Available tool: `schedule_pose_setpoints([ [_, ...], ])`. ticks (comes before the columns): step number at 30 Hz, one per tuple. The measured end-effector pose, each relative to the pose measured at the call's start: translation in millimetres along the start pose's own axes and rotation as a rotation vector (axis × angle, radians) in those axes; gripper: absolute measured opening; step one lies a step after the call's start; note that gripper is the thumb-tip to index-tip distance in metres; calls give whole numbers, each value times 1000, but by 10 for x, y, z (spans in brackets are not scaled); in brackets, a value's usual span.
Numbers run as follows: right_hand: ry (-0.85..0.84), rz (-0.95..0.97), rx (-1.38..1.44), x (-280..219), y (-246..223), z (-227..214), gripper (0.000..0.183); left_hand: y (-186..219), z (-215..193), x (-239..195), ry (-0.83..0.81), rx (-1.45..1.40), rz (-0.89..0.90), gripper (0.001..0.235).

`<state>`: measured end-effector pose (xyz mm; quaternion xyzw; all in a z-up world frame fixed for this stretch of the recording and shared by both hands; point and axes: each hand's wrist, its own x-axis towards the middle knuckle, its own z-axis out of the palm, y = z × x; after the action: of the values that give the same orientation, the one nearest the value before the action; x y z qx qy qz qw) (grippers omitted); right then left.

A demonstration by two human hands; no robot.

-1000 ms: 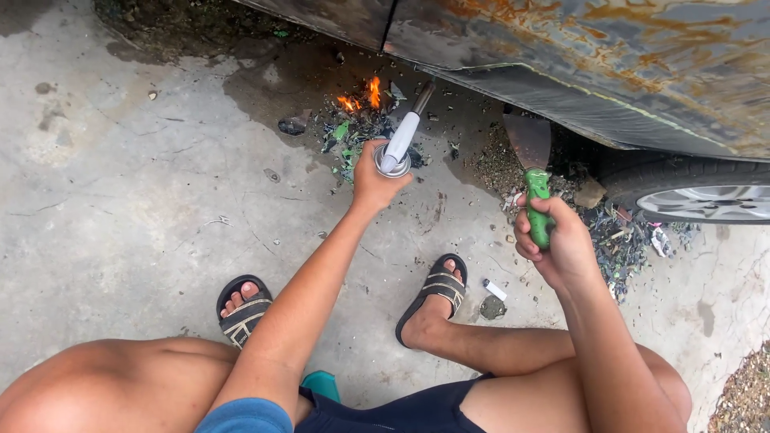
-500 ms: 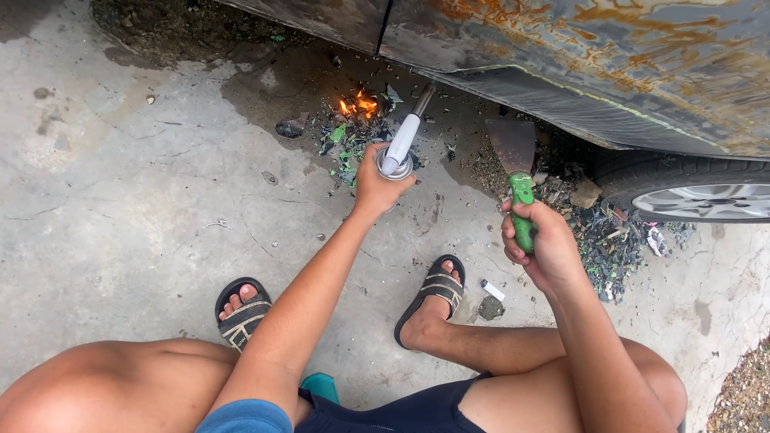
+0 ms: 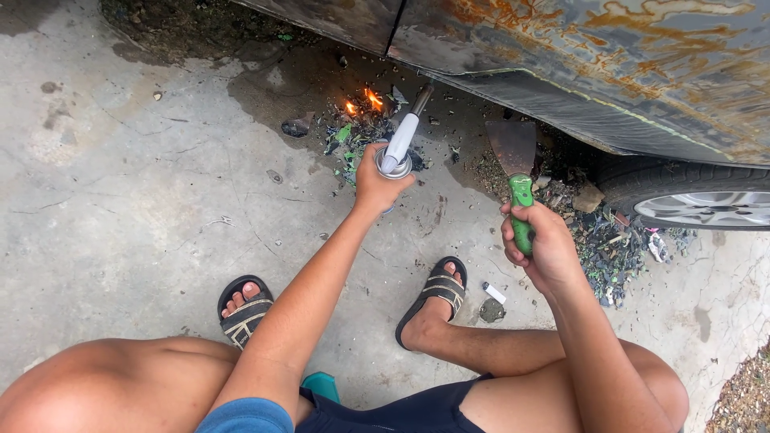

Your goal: Using a blowtorch to heat and soften paint on a car door, then scraping it off with a putty knife.

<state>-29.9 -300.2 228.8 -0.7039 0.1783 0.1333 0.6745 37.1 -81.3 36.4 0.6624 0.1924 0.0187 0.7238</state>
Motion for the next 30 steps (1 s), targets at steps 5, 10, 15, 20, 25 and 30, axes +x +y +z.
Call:
schedule_pose_setpoints([
  [5, -7, -8, -15, -36, -57, 67, 19, 4, -24, -13, 18, 6, -14, 72],
  [10, -10, -11, -23, -30, -54, 68, 19, -26, -99, 40, 39, -4, -18, 73],
  [15, -7, -10, -17, -16, -67, 52, 19, 161, -143, -71, -6, 67, 103, 66],
  [20, 13, -23, -1, -55, -53, 39, 19, 44, -120, -24, 28, 62, 30, 70],
  [25, 7, -15, -18, -76, -82, 103, 19, -22, -123, 35, 35, 56, -4, 73],
  [30, 19, -13, -54, -37, -57, 124, 19, -156, -75, 30, 27, 65, 71, 71],
])
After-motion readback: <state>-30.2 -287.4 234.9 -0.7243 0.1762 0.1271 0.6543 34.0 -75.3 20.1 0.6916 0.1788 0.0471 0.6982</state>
